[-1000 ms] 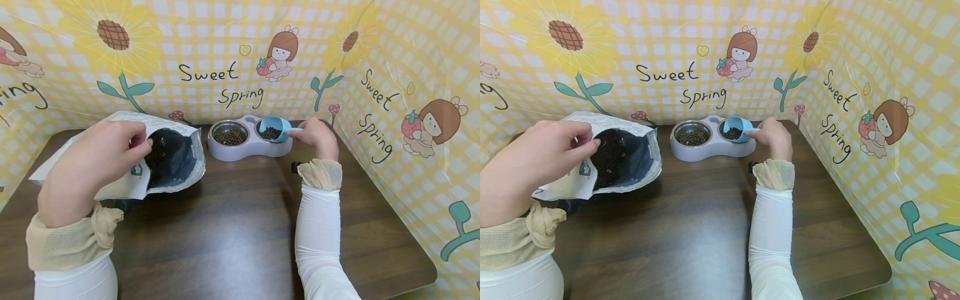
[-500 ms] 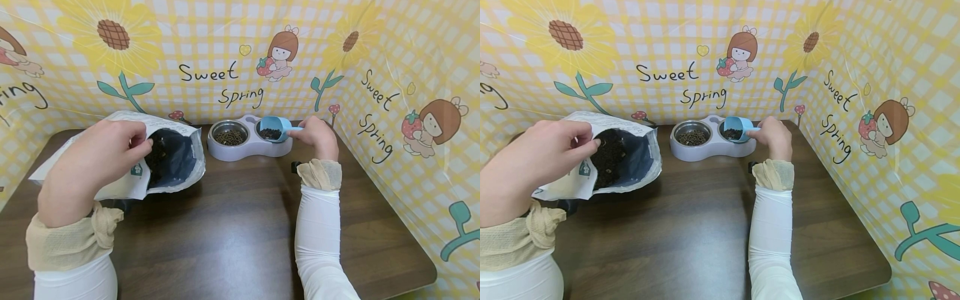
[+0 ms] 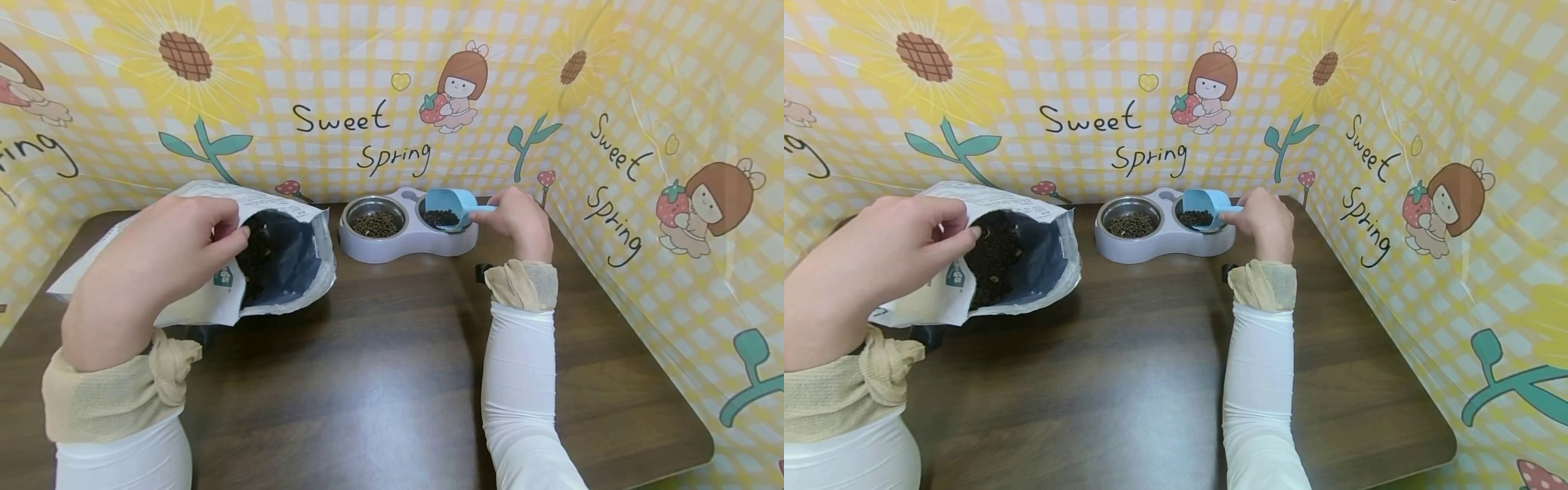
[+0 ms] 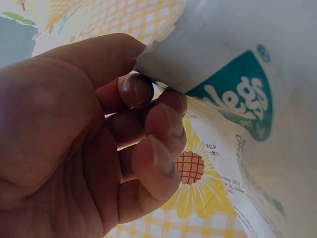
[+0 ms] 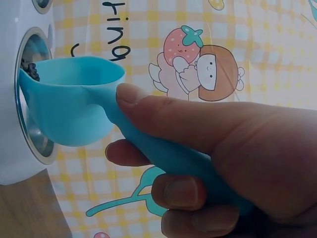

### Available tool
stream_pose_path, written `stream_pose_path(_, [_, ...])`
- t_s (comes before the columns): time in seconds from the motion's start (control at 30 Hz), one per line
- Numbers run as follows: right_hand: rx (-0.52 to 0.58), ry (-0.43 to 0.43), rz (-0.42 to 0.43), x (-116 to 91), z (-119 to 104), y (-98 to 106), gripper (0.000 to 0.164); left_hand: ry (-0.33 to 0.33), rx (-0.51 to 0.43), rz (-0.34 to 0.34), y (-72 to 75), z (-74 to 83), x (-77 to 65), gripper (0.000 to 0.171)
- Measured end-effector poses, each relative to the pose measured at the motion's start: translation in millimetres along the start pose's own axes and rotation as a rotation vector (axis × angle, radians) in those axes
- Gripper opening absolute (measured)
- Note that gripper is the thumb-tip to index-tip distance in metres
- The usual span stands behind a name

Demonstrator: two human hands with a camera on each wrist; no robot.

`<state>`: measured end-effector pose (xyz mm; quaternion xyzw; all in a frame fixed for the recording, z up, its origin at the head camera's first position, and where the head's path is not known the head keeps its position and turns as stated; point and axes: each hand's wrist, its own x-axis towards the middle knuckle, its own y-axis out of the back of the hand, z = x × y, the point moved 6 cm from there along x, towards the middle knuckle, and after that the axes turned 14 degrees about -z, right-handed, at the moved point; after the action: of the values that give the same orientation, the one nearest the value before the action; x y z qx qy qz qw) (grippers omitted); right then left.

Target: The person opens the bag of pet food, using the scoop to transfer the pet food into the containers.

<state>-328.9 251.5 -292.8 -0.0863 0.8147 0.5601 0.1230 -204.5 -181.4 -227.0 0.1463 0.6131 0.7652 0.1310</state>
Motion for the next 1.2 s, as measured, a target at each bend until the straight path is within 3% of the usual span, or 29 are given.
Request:
stream_pose_path(0.67, [-0.017,-0.002,0.094,-8,-3,6,0.041,-0.001,0.003,0.006,0.3,-0.4,-0.8,0.037])
stream_pose_path(0.8, [-0.019,-0.002,0.106,-11,-4,8,0.050,0.002,0.003,0.006,0.3,0.1,-0.7,0.038])
stream_pose_path(0.93, [0.008,0.000,0.108,-13,-4,10,0.056,0.002,0.002,0.004,0.5,0.0,-0.4,0.038])
stream_pose_path(1.2, [0.082,0.049,0.081,-14,-6,13,0.048,0.003,0.004,-0.003,-0.3,-0.7,0.2,0.037])
